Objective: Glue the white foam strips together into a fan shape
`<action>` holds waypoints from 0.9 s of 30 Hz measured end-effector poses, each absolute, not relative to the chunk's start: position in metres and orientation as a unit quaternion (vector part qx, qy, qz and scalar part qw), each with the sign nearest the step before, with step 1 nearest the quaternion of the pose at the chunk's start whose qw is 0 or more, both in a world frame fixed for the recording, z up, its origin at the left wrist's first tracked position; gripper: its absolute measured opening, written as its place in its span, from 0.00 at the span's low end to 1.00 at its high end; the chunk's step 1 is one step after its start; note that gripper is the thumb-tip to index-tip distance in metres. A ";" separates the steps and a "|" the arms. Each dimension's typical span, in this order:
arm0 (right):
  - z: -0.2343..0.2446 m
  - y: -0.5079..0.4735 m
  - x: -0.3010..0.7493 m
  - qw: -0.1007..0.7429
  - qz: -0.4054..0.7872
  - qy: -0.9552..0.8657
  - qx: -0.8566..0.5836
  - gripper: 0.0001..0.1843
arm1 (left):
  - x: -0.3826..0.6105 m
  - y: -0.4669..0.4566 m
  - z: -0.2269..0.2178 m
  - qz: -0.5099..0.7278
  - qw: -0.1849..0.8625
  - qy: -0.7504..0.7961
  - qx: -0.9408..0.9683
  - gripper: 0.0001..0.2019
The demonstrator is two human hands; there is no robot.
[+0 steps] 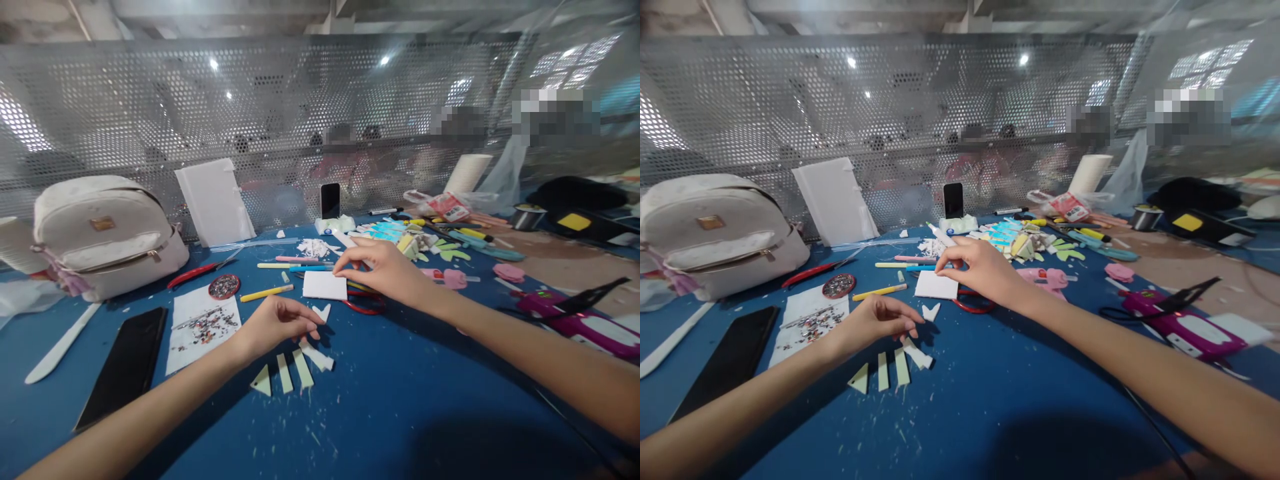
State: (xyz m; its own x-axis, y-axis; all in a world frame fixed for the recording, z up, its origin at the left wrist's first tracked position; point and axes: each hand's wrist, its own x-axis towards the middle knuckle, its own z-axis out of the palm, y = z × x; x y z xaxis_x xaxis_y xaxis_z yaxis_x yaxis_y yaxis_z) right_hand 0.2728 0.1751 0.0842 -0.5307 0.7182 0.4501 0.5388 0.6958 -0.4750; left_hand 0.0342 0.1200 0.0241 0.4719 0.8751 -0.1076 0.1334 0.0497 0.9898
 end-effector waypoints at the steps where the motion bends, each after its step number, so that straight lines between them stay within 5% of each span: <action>1: 0.084 0.175 0.273 0.321 0.155 -0.860 -0.364 0.06 | 0.034 0.119 0.025 0.313 0.597 0.408 0.616 0.09; 12: 0.053 0.157 0.258 0.201 0.391 -0.831 -0.341 0.14 | 0.035 0.113 0.050 0.364 0.550 0.400 0.637 0.05; 27: 0.043 0.138 0.251 0.264 0.438 -0.788 -0.342 0.14 | 0.024 0.093 0.057 0.411 0.506 0.457 0.605 0.06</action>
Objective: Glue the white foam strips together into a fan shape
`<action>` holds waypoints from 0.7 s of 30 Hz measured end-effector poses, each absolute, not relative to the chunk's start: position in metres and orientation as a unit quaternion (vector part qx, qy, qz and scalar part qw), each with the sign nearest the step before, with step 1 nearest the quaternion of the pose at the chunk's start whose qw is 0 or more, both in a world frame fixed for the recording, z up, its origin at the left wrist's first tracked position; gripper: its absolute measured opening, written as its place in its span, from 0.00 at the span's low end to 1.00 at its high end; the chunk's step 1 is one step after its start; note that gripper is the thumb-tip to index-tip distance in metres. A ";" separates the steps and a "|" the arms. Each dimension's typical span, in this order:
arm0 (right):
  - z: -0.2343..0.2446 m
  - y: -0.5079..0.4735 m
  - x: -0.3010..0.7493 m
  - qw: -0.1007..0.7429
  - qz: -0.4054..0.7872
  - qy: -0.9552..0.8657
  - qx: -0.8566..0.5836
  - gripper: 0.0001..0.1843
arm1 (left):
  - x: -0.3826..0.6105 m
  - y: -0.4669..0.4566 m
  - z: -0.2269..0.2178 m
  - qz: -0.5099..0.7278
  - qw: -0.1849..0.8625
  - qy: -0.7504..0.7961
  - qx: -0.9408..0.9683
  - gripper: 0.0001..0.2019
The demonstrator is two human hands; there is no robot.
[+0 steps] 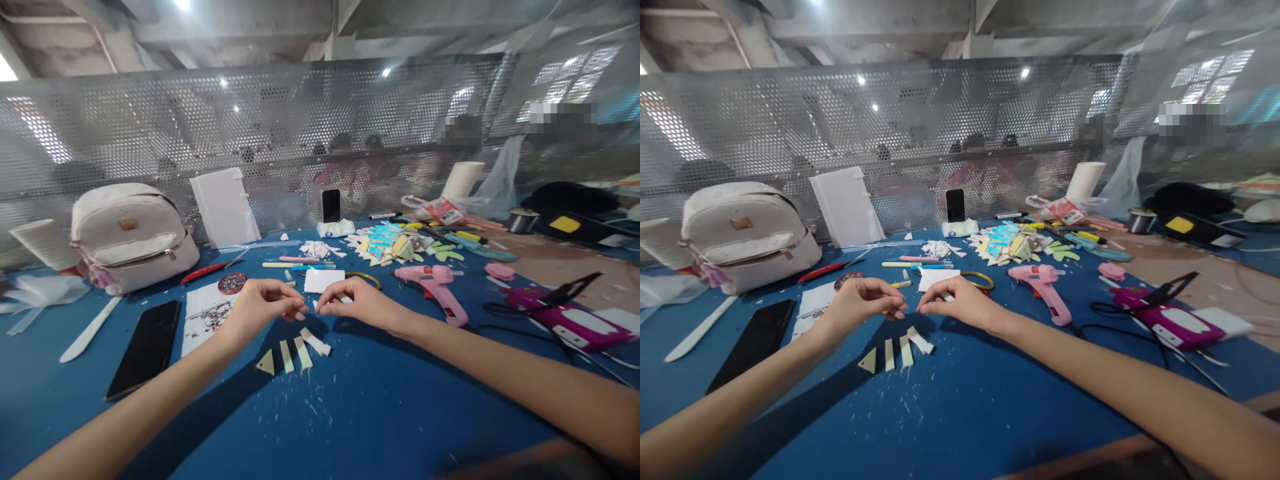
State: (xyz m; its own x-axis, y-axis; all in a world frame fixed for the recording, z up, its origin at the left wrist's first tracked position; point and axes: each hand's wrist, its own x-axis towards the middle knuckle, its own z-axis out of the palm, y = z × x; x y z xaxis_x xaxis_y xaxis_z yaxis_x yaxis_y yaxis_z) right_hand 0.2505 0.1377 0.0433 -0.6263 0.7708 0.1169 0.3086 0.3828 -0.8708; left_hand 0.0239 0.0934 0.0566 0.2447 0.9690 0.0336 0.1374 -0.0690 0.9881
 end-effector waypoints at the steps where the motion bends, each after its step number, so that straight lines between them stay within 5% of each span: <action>1: 0.045 0.136 0.251 0.267 0.435 -0.790 -0.341 0.14 | 0.023 0.092 0.057 0.412 0.502 0.462 0.604 0.06; 12: 0.064 0.133 0.266 0.292 0.360 -0.811 -0.357 0.17 | 0.017 0.077 0.075 0.496 0.431 0.430 0.619 0.08; 21: 0.072 0.151 0.277 0.324 0.303 -0.816 -0.371 0.16 | 0.021 0.070 0.076 0.441 0.513 0.281 0.681 0.08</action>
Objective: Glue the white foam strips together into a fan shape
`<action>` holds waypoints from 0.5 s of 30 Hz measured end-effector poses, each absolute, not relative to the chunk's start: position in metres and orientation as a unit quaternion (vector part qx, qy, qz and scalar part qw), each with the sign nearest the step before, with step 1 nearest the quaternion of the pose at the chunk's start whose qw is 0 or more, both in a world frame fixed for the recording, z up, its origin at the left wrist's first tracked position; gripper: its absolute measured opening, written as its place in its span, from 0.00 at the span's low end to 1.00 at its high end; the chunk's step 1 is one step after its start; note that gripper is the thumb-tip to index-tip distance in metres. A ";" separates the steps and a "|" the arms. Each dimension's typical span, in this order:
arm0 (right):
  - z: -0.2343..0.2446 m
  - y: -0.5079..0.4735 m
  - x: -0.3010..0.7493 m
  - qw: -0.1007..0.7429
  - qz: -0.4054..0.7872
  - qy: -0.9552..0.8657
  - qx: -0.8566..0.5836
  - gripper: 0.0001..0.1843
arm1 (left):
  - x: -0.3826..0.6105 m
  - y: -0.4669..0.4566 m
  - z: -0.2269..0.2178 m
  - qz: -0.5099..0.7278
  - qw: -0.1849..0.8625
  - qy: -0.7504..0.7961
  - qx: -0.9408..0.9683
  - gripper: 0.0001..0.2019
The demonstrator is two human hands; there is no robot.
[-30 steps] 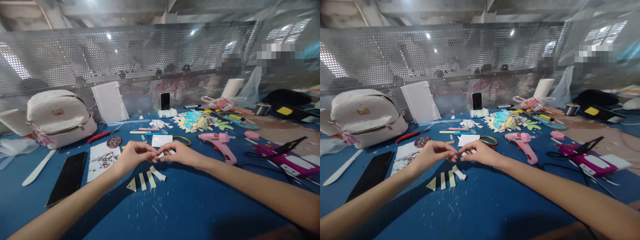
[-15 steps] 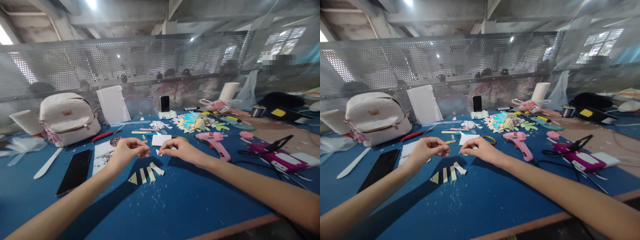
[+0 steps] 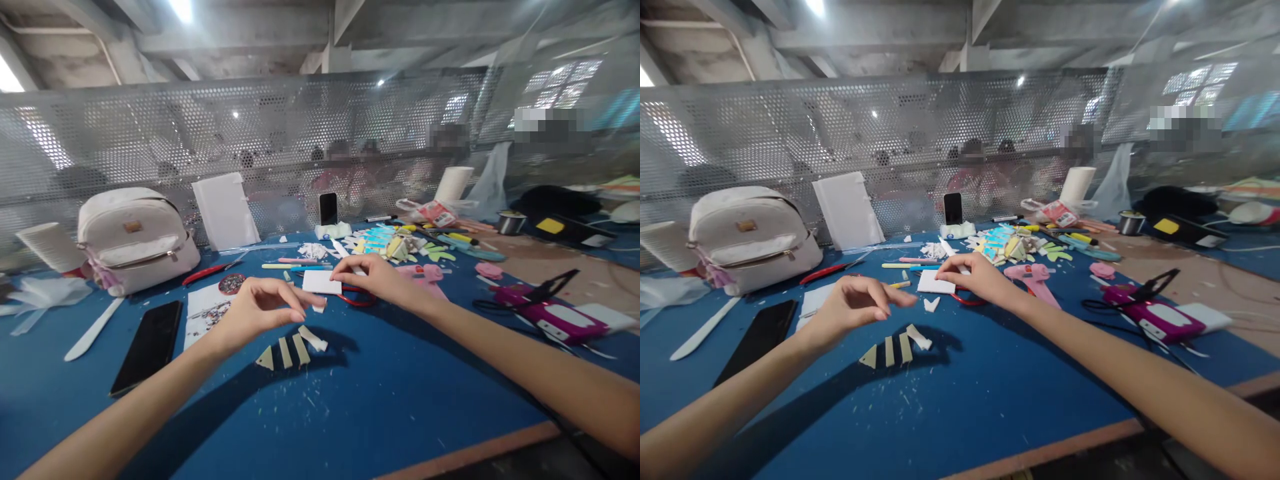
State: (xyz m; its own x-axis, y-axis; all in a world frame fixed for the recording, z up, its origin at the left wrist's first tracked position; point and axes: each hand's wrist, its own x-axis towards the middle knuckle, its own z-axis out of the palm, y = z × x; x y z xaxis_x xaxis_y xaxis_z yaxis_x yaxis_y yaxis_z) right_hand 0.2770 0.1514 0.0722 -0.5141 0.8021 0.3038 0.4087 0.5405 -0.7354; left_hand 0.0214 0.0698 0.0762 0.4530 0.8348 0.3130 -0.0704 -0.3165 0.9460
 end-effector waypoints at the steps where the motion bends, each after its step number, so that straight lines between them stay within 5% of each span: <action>1: 0.074 0.152 0.277 0.326 0.299 -0.815 -0.374 0.16 | 0.023 0.070 0.076 0.432 0.524 0.272 0.682 0.10; 15: 0.088 0.141 0.293 0.338 0.274 -0.815 -0.384 0.14 | 0.029 0.083 0.057 0.333 0.425 0.415 0.732 0.08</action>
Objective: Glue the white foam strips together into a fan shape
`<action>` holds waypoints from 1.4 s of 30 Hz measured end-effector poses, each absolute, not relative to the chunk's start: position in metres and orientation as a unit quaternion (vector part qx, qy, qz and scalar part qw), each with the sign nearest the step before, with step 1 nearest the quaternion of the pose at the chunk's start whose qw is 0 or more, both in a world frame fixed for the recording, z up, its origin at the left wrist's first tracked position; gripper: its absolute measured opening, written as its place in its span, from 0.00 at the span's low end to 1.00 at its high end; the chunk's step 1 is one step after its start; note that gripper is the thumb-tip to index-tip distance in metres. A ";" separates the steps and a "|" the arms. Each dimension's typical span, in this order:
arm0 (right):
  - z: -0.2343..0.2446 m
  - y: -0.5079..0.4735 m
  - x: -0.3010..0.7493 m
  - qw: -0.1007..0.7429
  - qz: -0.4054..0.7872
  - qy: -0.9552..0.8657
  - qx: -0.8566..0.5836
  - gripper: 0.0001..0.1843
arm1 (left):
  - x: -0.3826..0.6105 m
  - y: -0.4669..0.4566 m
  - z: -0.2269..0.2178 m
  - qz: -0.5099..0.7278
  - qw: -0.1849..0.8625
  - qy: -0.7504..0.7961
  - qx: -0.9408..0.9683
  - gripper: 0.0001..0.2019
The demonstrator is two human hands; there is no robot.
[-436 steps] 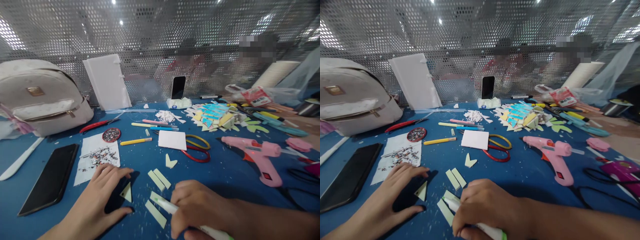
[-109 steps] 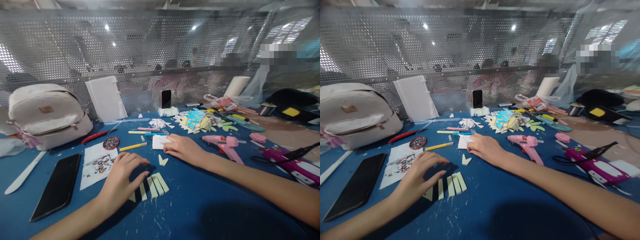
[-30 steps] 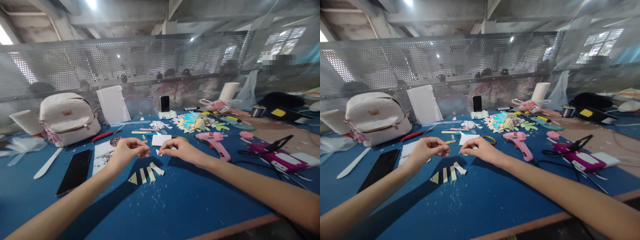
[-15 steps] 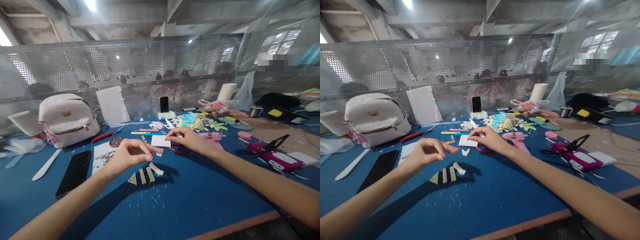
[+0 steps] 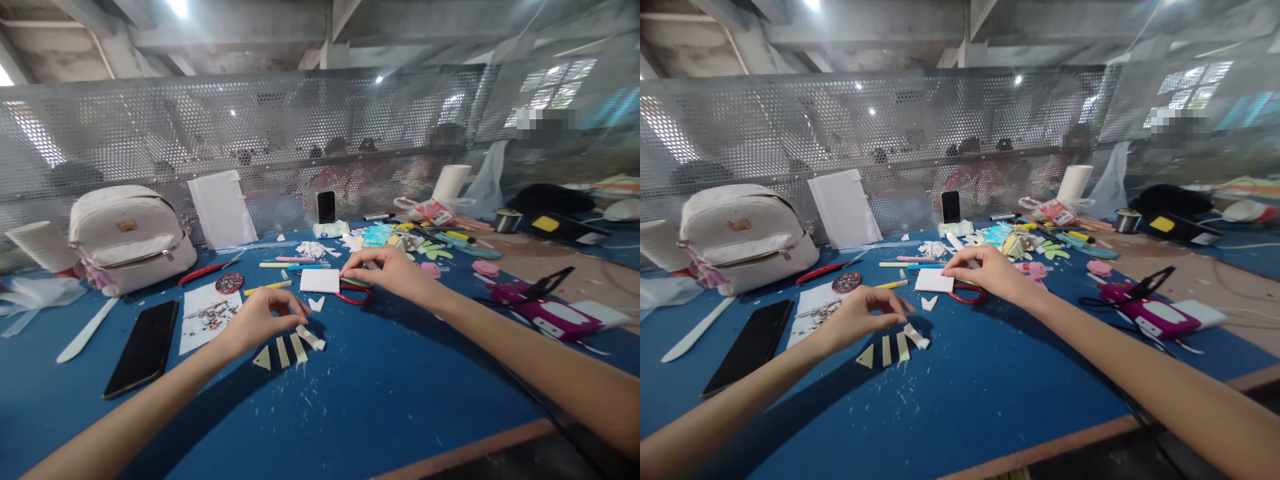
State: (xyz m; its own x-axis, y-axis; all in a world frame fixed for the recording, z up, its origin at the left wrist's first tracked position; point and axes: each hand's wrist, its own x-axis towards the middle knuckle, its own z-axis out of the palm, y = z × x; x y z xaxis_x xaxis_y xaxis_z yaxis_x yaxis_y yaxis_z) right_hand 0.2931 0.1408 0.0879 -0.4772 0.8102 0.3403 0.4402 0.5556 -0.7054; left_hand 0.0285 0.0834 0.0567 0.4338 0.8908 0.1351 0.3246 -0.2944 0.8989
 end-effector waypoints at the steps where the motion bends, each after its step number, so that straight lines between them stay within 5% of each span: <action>1: 0.089 0.139 0.293 0.337 0.274 -0.815 -0.383 0.14 | 0.030 0.082 0.058 0.319 0.418 0.416 0.742 0.08; 14: 0.068 0.141 0.306 0.303 0.261 -0.829 -0.390 0.13 | 0.012 0.081 0.060 0.407 0.289 0.460 0.734 0.05; 32: 0.049 0.132 0.253 0.116 0.229 -0.917 -0.306 0.14 | 0.015 0.079 0.059 0.499 0.387 0.497 0.595 0.07; 42: 0.040 0.138 0.238 0.091 0.180 -0.928 -0.312 0.15 | 0.007 0.083 0.051 0.501 0.384 0.511 0.583 0.04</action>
State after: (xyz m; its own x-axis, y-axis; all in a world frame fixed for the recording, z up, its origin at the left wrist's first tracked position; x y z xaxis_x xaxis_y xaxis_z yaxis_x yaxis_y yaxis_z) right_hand 0.2379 0.1382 0.0400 -0.7883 0.6126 0.0566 0.5469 0.7399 -0.3918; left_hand 0.0072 0.0833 0.0507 -0.0256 0.9812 0.1910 0.2101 -0.1815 0.9607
